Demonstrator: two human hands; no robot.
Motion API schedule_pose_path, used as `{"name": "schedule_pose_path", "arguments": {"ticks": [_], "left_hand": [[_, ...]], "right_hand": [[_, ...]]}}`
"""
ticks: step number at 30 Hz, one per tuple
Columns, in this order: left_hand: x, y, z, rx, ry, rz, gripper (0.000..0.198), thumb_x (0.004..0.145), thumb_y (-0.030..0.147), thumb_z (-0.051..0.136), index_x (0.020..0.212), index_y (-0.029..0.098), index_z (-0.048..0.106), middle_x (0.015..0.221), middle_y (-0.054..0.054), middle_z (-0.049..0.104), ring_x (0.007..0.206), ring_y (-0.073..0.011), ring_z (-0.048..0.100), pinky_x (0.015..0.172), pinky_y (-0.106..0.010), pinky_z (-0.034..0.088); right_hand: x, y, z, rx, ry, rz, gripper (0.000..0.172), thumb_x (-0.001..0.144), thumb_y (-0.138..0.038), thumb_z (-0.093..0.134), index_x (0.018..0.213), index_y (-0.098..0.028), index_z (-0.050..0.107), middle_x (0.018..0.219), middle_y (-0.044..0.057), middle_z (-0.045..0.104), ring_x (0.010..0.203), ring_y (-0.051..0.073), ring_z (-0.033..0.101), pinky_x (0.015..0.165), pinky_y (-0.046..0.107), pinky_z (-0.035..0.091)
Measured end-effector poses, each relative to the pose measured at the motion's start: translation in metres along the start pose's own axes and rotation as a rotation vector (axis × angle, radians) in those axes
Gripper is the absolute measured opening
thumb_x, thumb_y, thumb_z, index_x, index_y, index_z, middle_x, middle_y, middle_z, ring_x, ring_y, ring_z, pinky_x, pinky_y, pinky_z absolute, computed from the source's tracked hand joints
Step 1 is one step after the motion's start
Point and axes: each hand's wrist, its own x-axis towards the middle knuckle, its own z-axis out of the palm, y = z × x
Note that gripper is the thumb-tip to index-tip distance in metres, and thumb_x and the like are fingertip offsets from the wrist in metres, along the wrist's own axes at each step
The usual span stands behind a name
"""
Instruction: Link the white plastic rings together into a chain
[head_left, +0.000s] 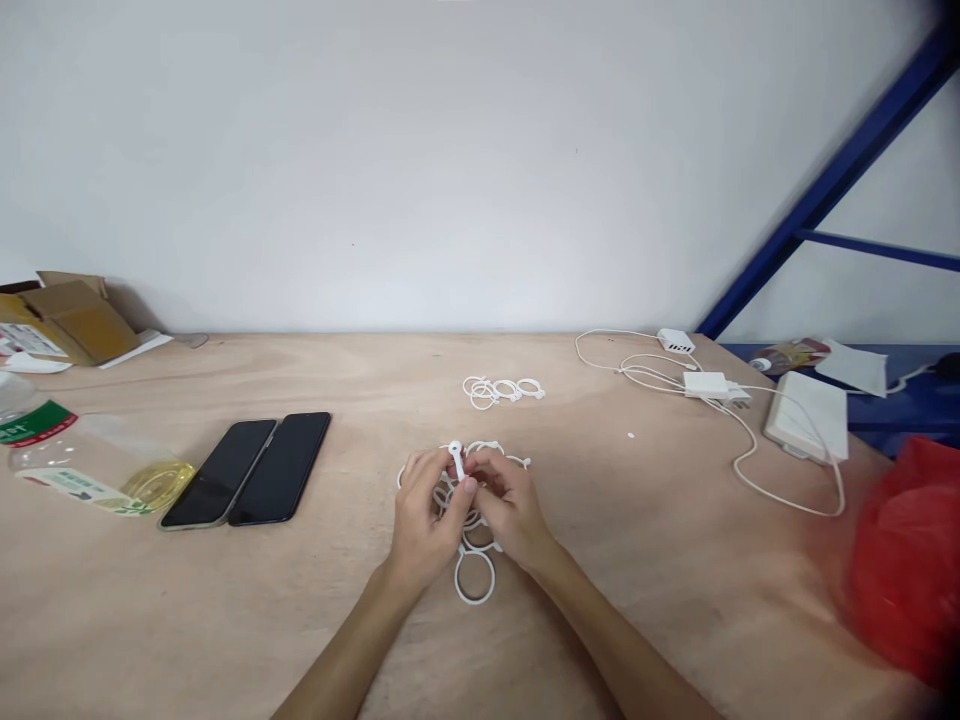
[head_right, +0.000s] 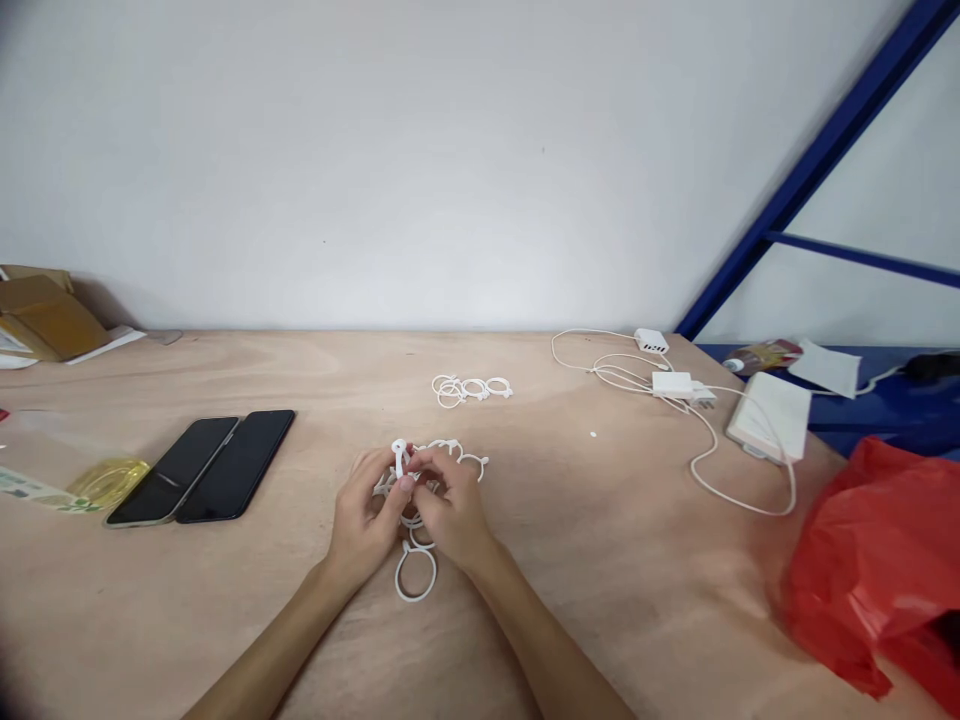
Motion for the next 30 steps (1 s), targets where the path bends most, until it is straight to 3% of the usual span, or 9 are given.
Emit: {"name": "schedule_pose_path", "arguments": {"ticks": [6,12,16,23,30], "left_hand": [[-0.0003,-0.0029,0.0029,0.026,0.056,-0.041,0.028,0.084,0.029,0.057,0.111,0.019,0.058,0.103,-0.008,0.064,0.097,-0.0213,0.057,0.084,-0.035,0.047],[-0.0007,-0.0048,0.0052,0.008,0.035,0.001,0.029,0.084,0.022,0.057,0.113,0.020,0.060,0.107,-0.008,0.064,0.100,-0.0214,0.057,0.087,-0.036,0.047],[-0.0025,-0.0053,0.0063,-0.013,0.014,0.011,0.030,0.082,0.020,0.058,0.112,0.021,0.060,0.108,-0.007,0.064,0.102,-0.0212,0.056,0.087,-0.036,0.047],[-0.0045,-0.0077,0.0071,-0.009,0.016,-0.006,0.032,0.080,0.018,0.060,0.112,0.021,0.061,0.109,-0.007,0.064,0.102,-0.0218,0.056,0.088,-0.038,0.047],[-0.0035,-0.0045,0.0065,-0.012,0.012,0.051,0.029,0.083,0.018,0.056,0.110,0.021,0.062,0.106,-0.007,0.066,0.098,-0.0210,0.057,0.085,-0.037,0.048]], "right_hand": [[0.0044,-0.0042,-0.0064,0.057,0.165,0.078,0.014,0.076,-0.026,0.056,0.085,-0.020,0.065,0.086,0.003,0.068,0.081,0.017,0.062,0.073,0.029,0.049],[0.0079,-0.0043,-0.0021,0.213,0.108,0.179,0.023,0.076,-0.037,0.063,0.092,-0.022,0.070,0.093,0.004,0.068,0.085,0.018,0.061,0.071,0.029,0.049],[0.0086,-0.0042,-0.0013,0.205,0.086,0.160,0.020,0.076,-0.038,0.064,0.082,-0.021,0.071,0.085,0.004,0.068,0.082,0.018,0.060,0.071,0.029,0.048],[0.0079,-0.0032,0.0006,0.264,0.067,0.230,0.022,0.076,-0.042,0.062,0.075,-0.019,0.064,0.069,-0.001,0.057,0.063,0.013,0.049,0.059,0.026,0.042],[0.0084,0.0027,0.0033,0.160,0.097,0.178,0.022,0.080,-0.041,0.057,0.075,-0.019,0.058,0.069,-0.001,0.053,0.064,0.013,0.047,0.058,0.025,0.041]]}}
